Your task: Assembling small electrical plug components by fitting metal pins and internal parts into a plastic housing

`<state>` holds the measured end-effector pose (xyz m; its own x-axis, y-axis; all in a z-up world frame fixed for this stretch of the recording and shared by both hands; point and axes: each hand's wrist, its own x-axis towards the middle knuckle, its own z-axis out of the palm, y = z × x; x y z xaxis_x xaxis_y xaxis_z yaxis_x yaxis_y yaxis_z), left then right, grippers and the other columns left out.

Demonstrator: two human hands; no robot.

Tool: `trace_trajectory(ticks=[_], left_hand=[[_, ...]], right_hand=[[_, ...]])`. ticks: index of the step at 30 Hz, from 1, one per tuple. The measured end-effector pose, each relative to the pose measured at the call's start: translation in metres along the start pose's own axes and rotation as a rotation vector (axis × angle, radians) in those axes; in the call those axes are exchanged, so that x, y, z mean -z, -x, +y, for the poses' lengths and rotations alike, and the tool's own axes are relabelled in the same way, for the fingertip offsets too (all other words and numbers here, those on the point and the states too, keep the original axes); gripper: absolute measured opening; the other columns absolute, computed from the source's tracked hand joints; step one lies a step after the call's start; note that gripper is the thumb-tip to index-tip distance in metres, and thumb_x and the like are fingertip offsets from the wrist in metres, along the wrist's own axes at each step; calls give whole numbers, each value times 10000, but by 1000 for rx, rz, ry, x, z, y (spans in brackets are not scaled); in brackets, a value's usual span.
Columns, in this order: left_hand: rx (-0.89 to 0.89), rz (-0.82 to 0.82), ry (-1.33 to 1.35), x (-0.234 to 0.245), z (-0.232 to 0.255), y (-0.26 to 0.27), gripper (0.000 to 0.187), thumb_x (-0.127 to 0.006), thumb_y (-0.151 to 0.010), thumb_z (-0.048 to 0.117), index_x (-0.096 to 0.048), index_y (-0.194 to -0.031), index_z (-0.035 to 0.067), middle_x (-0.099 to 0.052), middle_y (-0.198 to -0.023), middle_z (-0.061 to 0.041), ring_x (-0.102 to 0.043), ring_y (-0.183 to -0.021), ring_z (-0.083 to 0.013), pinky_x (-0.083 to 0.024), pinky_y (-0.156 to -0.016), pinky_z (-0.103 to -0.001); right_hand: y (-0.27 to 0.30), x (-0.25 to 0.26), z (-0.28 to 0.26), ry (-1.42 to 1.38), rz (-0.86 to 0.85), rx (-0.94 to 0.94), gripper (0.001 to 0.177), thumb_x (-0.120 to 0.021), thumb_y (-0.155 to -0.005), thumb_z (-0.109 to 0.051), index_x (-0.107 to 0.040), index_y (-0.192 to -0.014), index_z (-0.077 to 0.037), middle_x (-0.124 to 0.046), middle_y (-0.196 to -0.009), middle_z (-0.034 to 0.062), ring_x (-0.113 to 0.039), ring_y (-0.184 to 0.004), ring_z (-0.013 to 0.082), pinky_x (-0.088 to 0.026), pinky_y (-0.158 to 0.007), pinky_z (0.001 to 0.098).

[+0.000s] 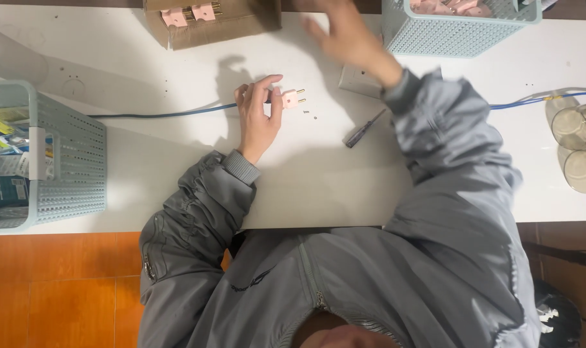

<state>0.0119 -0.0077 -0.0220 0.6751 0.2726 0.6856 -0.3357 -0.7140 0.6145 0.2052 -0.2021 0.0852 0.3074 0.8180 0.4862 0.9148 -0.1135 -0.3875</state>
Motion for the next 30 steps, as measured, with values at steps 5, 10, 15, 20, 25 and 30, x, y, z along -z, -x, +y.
trace_trajectory(ticks=[5, 10, 15, 20, 25, 30], left_hand=[[16, -28, -26, -2, -2, 1, 215, -576, -1193, 135, -713, -1358, 147, -700, -944, 47, -675, -857, -152, -368, -1122, -399], [-107, 32, -61, -6, -12, 2, 247, -643, -1174, 130, -740, -1397, 171, -526, -700, 76, -618, -784, -164, -479, -1044, -432], [-114, 25, -49, -7, -17, 4, 270, -639, -1185, 129, -731, -1433, 180, -549, -709, 87, -609, -794, -147, -463, -1066, -439], [-82, 0, -4, -6, -2, 3, 270, -651, -1180, 115, -732, -1428, 186, -558, -705, 86, -625, -794, -152, -457, -1058, -456], [-55, -159, 97, -8, 6, 10, 237, -661, -1193, 162, -738, -1415, 196, -664, -706, 66, -672, -826, -171, -424, -1095, -490], [-55, -196, 107, -1, 1, 6, 222, -645, -1214, 187, -726, -1420, 187, -705, -724, 59, -696, -857, -176, -421, -1126, -494]], right_hand=[[77, 0, -48, 29, -20, -53, 356, -675, -1228, -150, -686, -1552, -2, -696, -1521, 235, -609, -1453, 459, -407, -1273, 623], [147, -20, -54, 48, 128, -87, 269, -684, -1165, -124, -821, -1359, 2, -781, -1267, 218, -707, -1198, 414, -518, -1018, 508], [166, -22, -52, 38, 175, -117, 281, -653, -1171, -121, -823, -1353, 10, -783, -1247, 210, -699, -1192, 387, -508, -1014, 489], [167, -24, -51, 8, 199, -136, 283, -672, -1156, -95, -818, -1366, 26, -799, -1212, 202, -708, -1183, 374, -501, -1027, 477], [166, -34, -50, 5, 192, -87, 284, -798, -1102, -146, -832, -1333, 16, -798, -1201, 198, -706, -1170, 378, -498, -1019, 492], [166, -22, -52, 65, 153, -70, 241, -805, -1102, -142, -857, -1280, 12, -804, -1174, 213, -700, -1150, 365, -494, -1021, 482]])
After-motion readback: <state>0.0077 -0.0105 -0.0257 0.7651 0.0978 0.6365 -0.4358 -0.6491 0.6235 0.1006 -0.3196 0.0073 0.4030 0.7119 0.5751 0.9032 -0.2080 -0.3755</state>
